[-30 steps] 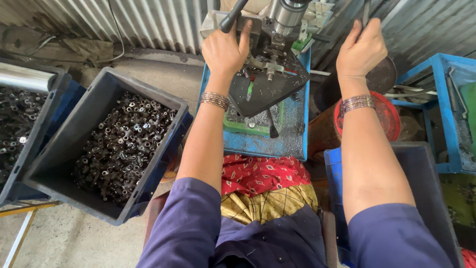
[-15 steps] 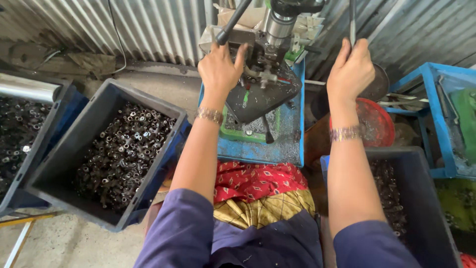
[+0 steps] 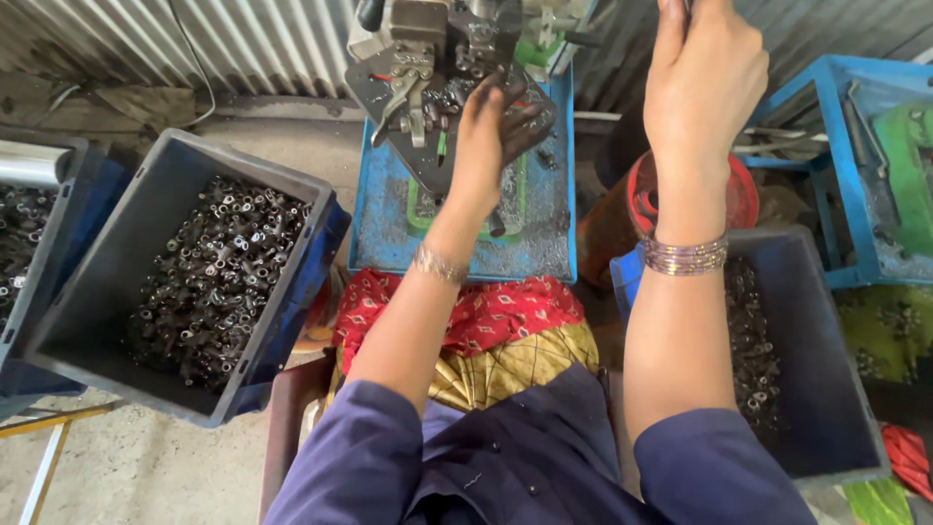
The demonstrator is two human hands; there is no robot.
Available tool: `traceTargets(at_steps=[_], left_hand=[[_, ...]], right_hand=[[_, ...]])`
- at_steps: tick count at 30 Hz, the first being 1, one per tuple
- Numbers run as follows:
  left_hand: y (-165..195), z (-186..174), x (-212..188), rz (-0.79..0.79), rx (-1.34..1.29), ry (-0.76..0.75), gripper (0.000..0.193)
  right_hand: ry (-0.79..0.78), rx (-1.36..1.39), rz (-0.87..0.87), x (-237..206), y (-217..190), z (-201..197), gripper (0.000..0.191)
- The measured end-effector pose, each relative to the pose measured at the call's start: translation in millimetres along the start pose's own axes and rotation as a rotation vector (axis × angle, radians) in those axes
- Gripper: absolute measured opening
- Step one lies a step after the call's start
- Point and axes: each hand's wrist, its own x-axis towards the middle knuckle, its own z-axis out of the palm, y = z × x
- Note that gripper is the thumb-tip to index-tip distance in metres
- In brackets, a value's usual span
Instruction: The person sits at a bench-top tapping machine and processes small black metal fittings one at a time. They place a fitting into the machine jig, pull the lever to tap it, then drop the finished part into a bin beside them, repeating the cycle continuously.
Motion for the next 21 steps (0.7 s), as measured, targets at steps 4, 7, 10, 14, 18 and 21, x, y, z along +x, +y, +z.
traceTargets(at_steps=[4,7,10,14,18,21], left_hand=[[-12.6,-7.8,55.0,-0.120,-0.488,0.091,0.055],[-18.0,-10.4,73.9,0.056,-0.398,0.232,0.055],[-25.2,-5.7,64.7,0.134,-0.333,0.236,0.049],[-38.2,1.2,18.1,0.144,-0.242,0.166,0.045],[-51.7,10.3,-19.1,0.139,-0.199,0.090,0.043],[-70.7,24.6,-34.4,0.127,-0.140,0.156,0.045]], right_hand=[[-0.010,-0.039,-0.021,-2.1,6.2,3.5,0.024],[-0.015,-0.058,-0.010,-1.6,5.7,4.8,0.025],[-0.007,-0.018,0.006,-1.2,1.6,2.0,0.025],[-0.001,0.032,-0.001,-1.7,-3.3,-3.3,0.022],[-0.005,0.028,0.006,-1.5,-2.4,-3.2,0.023],[-0.005,0.004,0.001,-2.1,-0.5,-0.7,0.024]])
